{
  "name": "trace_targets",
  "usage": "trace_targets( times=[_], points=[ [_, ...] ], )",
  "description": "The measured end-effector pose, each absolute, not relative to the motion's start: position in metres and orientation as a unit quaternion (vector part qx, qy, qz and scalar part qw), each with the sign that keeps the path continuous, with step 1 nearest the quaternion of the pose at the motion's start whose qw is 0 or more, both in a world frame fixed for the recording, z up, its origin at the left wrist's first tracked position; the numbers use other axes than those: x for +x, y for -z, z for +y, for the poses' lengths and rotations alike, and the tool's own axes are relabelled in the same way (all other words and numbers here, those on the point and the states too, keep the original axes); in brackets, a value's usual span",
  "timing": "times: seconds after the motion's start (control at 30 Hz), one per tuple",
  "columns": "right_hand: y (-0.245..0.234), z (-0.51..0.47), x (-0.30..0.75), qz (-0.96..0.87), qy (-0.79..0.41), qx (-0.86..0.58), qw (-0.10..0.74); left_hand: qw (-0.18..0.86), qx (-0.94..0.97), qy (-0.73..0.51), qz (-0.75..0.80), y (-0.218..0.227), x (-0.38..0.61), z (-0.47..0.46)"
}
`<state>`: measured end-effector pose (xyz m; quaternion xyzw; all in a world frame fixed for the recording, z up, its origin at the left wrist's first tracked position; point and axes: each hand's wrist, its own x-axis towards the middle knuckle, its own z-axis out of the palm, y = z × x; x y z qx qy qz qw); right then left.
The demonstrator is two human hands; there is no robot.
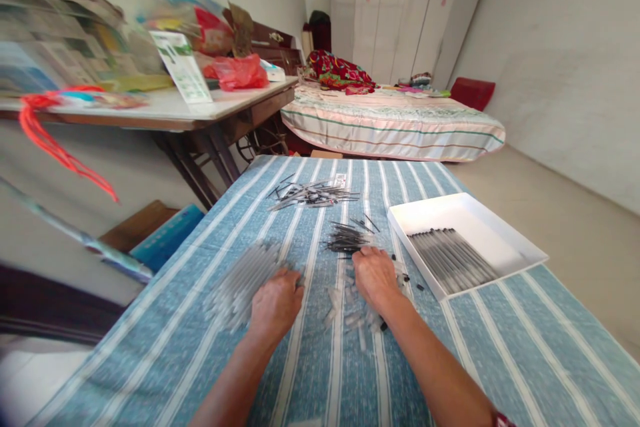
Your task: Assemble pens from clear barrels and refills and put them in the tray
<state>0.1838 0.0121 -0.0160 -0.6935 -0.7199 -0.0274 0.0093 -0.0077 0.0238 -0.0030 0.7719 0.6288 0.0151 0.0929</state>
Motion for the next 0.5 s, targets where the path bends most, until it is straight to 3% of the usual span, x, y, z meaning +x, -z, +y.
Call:
trace_targets(
  times=[0.5],
  points=[
    [0.016,0.047,0.178,-0.747,0.002,-0.659,-0.082,0.053,0.801,0.02,0.597,0.01,-0.007,0.026]
  ],
)
